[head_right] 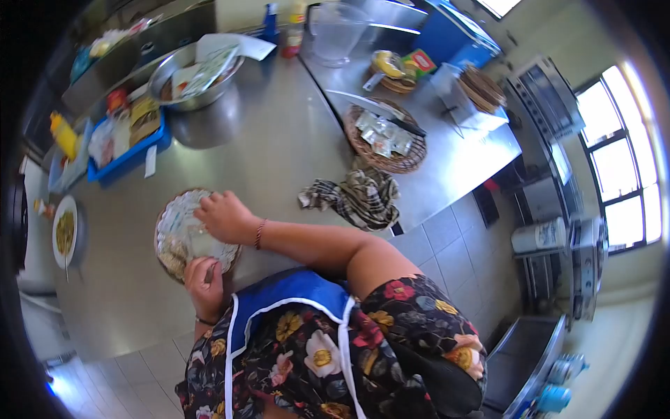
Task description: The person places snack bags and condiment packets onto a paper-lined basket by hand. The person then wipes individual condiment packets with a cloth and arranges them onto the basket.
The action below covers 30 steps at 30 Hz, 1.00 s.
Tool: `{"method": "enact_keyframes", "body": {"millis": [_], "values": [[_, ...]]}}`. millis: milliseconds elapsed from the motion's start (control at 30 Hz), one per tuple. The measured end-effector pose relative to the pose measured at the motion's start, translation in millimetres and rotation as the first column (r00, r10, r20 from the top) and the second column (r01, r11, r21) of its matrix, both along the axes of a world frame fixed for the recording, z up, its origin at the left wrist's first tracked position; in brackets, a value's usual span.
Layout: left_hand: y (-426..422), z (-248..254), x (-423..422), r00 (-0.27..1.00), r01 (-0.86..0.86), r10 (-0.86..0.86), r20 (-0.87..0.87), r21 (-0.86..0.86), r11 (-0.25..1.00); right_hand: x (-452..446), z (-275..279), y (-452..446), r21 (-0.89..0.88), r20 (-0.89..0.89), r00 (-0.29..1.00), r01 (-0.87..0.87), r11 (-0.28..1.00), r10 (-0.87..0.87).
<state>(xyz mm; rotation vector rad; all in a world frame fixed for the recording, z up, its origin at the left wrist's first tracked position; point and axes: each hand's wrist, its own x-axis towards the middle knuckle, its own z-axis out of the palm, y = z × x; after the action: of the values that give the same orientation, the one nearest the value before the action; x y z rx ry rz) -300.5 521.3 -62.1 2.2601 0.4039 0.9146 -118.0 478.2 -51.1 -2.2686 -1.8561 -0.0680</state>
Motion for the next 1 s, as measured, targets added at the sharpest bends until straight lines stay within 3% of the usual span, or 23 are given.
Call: {"method": "enact_keyframes", "body": {"millis": [267,467,500,633,833,1000], "values": [[-22,18,7,0.999,0.007,-0.006,-0.041,0.042,0.999,45,36,-75,0.272,-0.259,0.962,0.159,0.949,-0.087],[-47,21,16,0.999,-0.008,0.012,-0.043,0.090,0.996,163,31,-205,0.392,-0.183,0.842,0.536,0.747,-0.508],[-53,22,19,0.999,-0.014,0.019,-0.049,0.101,0.995,170,47,-224,0.264,-0.202,0.732,0.680,0.683,-0.651],[-78,28,33,0.997,-0.033,0.039,-0.068,0.097,0.995,227,23,-288,0.115,-0.073,0.575,0.816,0.566,-0.815],[-121,36,71,0.997,-0.023,0.029,-0.071,0.085,0.996,241,22,-302,-0.007,-0.100,0.592,0.804,0.595,-0.800],[-152,34,96,0.998,-0.038,0.044,-0.054,0.119,0.992,254,12,-303,-0.034,-0.254,0.609,0.771,0.636,-0.751]]}}
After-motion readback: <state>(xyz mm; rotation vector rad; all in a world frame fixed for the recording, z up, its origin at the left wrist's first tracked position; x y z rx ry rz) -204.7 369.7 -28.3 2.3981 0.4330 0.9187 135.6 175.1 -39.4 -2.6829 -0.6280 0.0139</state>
